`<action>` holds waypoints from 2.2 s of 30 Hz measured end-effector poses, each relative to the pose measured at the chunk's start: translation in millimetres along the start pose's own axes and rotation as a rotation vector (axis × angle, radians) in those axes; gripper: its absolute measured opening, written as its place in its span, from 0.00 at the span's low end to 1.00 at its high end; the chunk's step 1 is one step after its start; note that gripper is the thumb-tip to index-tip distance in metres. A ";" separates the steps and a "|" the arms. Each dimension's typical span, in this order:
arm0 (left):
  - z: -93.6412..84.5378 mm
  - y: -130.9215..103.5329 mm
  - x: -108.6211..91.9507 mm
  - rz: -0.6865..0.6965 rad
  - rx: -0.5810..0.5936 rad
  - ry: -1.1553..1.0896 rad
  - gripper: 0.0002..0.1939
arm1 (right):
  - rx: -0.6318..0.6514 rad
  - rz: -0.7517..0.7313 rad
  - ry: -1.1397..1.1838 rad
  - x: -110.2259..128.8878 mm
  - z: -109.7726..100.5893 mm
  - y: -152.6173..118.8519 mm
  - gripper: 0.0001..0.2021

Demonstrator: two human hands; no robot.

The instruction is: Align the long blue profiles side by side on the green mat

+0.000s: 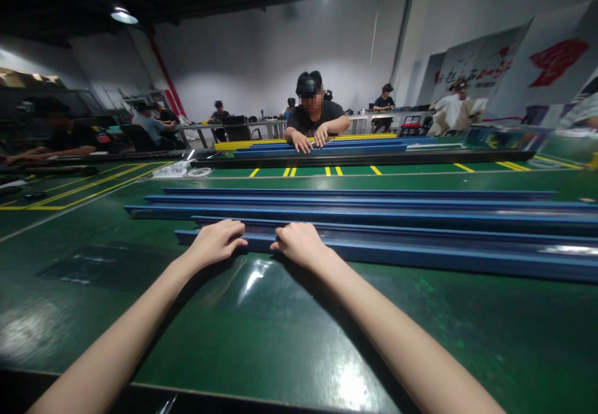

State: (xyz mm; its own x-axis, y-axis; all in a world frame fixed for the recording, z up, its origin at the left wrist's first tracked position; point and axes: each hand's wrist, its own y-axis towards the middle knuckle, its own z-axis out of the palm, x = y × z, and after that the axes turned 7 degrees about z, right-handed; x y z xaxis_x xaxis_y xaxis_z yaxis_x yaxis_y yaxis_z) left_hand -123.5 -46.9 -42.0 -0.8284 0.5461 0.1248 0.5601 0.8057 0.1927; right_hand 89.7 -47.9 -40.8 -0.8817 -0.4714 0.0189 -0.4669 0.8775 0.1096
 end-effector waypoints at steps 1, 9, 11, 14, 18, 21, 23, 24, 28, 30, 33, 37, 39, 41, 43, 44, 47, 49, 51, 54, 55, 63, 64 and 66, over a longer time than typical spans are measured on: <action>0.7 -0.8 2.0 -0.004 -0.002 0.006 0.07 | -0.002 0.008 -0.001 -4.2 -1.0 -2.2 0.15; -5.8 -2.3 0.6 -0.048 0.030 0.040 0.07 | -0.073 0.111 -0.051 -54.3 -9.6 -47.4 0.10; -9.5 -2.1 -3.6 -0.044 0.054 0.052 0.06 | -0.088 0.120 -0.064 -59.6 -9.4 -54.2 0.10; -11.3 2.2 -13.2 0.009 0.057 0.017 0.06 | -0.123 0.099 -0.099 -57.6 -7.6 -55.0 0.10; -4.9 20.3 -35.1 0.135 0.001 -0.074 0.09 | -0.149 0.102 -0.123 -45.5 -3.3 -44.5 0.09; 1.0 37.5 -51.5 0.188 -0.035 -0.086 0.08 | -0.171 0.090 -0.124 -35.6 0.4 -34.3 0.09; 3.0 45.1 -57.2 0.188 -0.038 -0.051 0.05 | -0.197 0.077 -0.123 -30.0 2.1 -28.9 0.08; 3.4 47.1 -58.1 0.184 -0.042 -0.033 0.04 | -0.213 0.073 -0.122 -27.6 2.7 -27.1 0.08; 3.0 46.1 -52.5 0.191 -0.066 -0.009 0.03 | -0.253 0.068 -0.120 -23.0 2.7 -25.1 0.08; 3.0 43.7 -46.8 0.184 -0.069 -0.012 0.03 | -0.251 0.068 -0.120 -25.0 2.2 -27.0 0.08; 3.2 39.6 -34.9 0.143 -0.065 -0.024 0.02 | -0.256 0.090 -0.107 -35.6 1.3 -33.8 0.07; 3.0 31.4 -15.4 0.065 -0.043 -0.019 0.03 | -0.264 0.176 -0.091 -61.6 0.0 -50.8 0.08; 2.7 27.0 -8.0 0.034 -0.037 0.000 0.03 | -0.265 0.214 -0.101 -74.8 0.2 -60.5 0.08; 2.1 23.7 -3.9 0.012 -0.026 0.017 0.03 | -0.284 0.242 -0.108 -84.5 1.4 -68.2 0.09; 1.3 21.8 -2.6 -0.002 -0.013 0.032 0.03 | -0.317 0.254 -0.119 -89.1 3.3 -72.6 0.09; 0.9 21.3 -2.7 0.000 -0.005 0.039 0.03 | -0.332 0.252 -0.135 -89.7 4.3 -73.5 0.09; 0.1 21.7 -4.8 0.045 0.019 0.036 0.03 | -0.351 0.240 -0.208 -87.1 6.1 -72.2 0.08; 0.3 24.0 -9.6 0.081 0.024 -0.001 0.03 | -0.344 0.237 -0.245 -83.6 6.2 -69.4 0.08; 1.1 29.1 -19.2 0.116 0.009 -0.053 0.05 | -0.333 0.236 -0.260 -79.4 6.1 -65.5 0.08; 2.9 42.0 -41.0 0.183 -0.033 -0.079 0.06 | -0.325 0.232 -0.252 -71.4 6.9 -57.8 0.07; 3.6 46.8 -48.4 0.192 -0.048 -0.073 0.06 | -0.325 0.228 -0.244 -68.5 7.5 -55.0 0.07; 8.2 63.4 -61.9 0.250 -0.062 0.015 0.02 | -0.323 0.231 -0.184 -59.6 8.4 -46.8 0.09; 8.2 62.7 -59.4 0.256 -0.059 0.007 0.02 | -0.316 0.233 -0.176 -60.7 7.6 -47.7 0.09; 7.8 60.6 -53.5 0.246 -0.054 -0.009 0.03 | -0.306 0.235 -0.165 -64.0 5.5 -50.6 0.09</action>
State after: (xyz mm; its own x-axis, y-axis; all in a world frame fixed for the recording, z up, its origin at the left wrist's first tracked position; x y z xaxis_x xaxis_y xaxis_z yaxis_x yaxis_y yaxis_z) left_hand -45.2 -25.5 -44.6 -0.6666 0.7267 0.1660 0.7439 0.6346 0.2094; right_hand 169.4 -61.6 -53.0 -0.9725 -0.2194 -0.0783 -0.2320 0.8811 0.4120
